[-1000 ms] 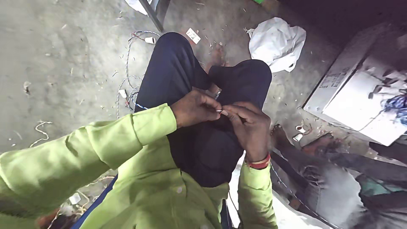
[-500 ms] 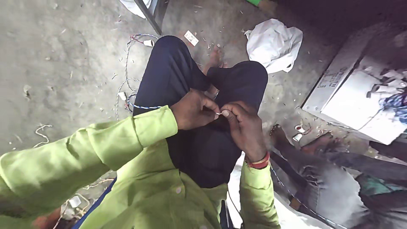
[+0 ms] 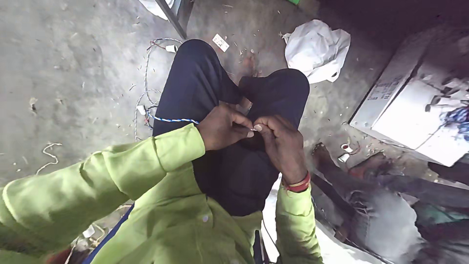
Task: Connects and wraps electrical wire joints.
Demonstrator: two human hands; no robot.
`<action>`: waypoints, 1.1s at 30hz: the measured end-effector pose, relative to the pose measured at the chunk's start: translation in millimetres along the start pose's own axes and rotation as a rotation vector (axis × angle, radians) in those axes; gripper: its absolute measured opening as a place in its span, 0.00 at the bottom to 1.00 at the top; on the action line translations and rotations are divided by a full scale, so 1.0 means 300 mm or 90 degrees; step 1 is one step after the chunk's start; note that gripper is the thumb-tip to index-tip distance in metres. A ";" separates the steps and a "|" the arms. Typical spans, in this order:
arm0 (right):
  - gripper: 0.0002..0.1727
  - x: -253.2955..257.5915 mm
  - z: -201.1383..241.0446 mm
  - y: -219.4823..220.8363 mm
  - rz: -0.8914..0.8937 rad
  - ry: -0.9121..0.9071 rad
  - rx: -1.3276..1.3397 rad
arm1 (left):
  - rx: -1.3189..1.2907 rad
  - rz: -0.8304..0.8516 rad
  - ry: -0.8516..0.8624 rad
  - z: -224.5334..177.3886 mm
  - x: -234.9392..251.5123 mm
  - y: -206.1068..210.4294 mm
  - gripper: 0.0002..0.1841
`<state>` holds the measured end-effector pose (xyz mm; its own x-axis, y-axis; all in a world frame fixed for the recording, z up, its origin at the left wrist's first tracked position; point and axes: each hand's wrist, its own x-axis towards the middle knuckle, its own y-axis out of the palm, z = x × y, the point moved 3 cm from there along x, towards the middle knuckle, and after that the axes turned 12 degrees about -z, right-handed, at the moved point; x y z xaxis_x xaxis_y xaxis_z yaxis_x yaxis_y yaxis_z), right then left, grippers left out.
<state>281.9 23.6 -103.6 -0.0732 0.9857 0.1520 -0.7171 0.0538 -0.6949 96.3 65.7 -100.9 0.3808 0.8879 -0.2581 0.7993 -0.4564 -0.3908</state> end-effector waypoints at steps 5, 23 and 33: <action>0.12 -0.004 -0.005 -0.001 -0.007 0.014 0.012 | -0.043 0.009 -0.068 0.005 -0.001 -0.001 0.04; 0.10 0.063 0.035 -0.006 0.111 0.160 -0.032 | 0.225 -0.179 0.372 -0.019 -0.044 0.014 0.09; 0.09 0.098 0.036 -0.029 0.175 0.196 -0.003 | 0.244 -0.232 0.469 -0.004 -0.066 0.031 0.10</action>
<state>278.6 50.4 -85.5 -0.0505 0.9651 -0.2568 -0.6966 -0.2183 -0.6834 96.7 43.9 -98.3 0.4406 0.7331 0.5181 0.7690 -0.0104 -0.6392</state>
